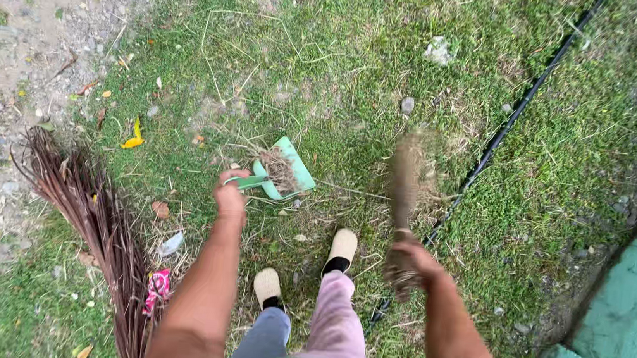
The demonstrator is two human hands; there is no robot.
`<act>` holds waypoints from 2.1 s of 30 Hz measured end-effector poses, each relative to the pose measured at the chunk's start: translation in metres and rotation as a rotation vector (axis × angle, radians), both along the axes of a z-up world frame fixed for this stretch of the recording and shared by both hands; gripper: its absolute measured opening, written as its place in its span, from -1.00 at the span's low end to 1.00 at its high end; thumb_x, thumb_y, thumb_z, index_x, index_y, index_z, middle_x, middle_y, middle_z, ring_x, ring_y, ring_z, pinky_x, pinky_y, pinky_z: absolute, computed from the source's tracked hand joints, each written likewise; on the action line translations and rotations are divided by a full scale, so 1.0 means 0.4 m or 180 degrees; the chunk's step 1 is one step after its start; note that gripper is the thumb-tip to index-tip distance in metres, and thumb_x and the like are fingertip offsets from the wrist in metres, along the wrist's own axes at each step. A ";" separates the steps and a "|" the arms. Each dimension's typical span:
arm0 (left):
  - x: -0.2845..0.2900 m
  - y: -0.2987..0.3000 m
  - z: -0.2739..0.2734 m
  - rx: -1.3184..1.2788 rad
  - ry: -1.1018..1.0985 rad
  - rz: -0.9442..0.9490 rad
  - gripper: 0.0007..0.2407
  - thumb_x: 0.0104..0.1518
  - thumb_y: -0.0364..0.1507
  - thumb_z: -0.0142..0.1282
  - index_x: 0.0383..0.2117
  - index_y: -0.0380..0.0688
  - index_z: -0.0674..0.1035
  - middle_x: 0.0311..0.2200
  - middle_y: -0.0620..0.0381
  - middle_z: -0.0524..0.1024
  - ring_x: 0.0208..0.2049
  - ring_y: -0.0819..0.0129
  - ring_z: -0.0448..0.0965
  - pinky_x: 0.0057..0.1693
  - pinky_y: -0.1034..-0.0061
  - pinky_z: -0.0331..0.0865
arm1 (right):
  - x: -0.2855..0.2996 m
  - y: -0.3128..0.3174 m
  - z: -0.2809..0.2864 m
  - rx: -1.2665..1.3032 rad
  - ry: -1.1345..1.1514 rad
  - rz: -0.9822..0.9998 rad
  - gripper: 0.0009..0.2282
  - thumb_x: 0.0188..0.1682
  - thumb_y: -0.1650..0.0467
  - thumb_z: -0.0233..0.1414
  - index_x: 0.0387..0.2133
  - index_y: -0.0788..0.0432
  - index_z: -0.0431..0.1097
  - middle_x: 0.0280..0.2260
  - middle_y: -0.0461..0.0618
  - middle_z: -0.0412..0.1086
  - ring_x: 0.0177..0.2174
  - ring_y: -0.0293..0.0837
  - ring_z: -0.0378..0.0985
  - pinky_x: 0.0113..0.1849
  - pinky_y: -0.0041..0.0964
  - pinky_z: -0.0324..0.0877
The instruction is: The person sweeps dirt and debris from the grass into a dustpan using a bundle of sticks and then empties the dustpan into a black container.
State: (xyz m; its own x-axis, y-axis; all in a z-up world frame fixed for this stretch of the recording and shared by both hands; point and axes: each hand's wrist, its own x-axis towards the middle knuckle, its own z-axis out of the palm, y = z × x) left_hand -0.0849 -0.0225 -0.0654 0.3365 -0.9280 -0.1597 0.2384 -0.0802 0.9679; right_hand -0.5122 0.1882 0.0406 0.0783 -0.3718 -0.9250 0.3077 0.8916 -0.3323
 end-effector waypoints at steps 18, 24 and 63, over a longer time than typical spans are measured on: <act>-0.214 -0.073 -0.136 0.0472 0.0694 0.0233 -0.82 0.16 -0.58 -0.06 -0.60 -0.22 0.53 -0.50 0.05 0.55 -0.35 0.25 0.57 -0.03 0.42 0.40 | -0.264 -0.404 0.012 0.0305 0.0132 0.1224 -0.28 -0.08 0.11 0.15 0.29 0.26 0.15 -0.02 0.39 0.44 -0.23 0.25 0.54 -0.15 0.21 0.49; -0.136 -0.069 -0.067 0.1107 0.0284 0.0736 -0.82 0.02 -0.61 -0.14 -0.56 -0.12 0.58 -0.36 0.02 0.58 -0.36 0.17 0.49 -0.26 0.28 0.26 | -0.070 -0.359 0.028 -0.0006 -0.0777 0.2621 -0.13 -0.27 0.23 0.29 0.37 -0.02 -0.01 0.03 0.57 0.36 -0.20 0.28 0.55 -0.17 0.15 0.53; 0.400 -0.259 0.015 0.1977 0.0738 0.2220 -0.81 0.21 -0.40 -0.06 -0.55 0.07 0.56 -0.27 0.17 0.57 -0.23 0.29 0.50 -0.16 0.36 0.40 | 0.369 -1.112 -0.011 0.0274 0.0786 0.4152 -0.16 -0.22 0.20 0.29 0.36 -0.16 -0.03 0.00 0.15 0.43 -0.27 0.08 0.61 -0.24 -0.03 0.53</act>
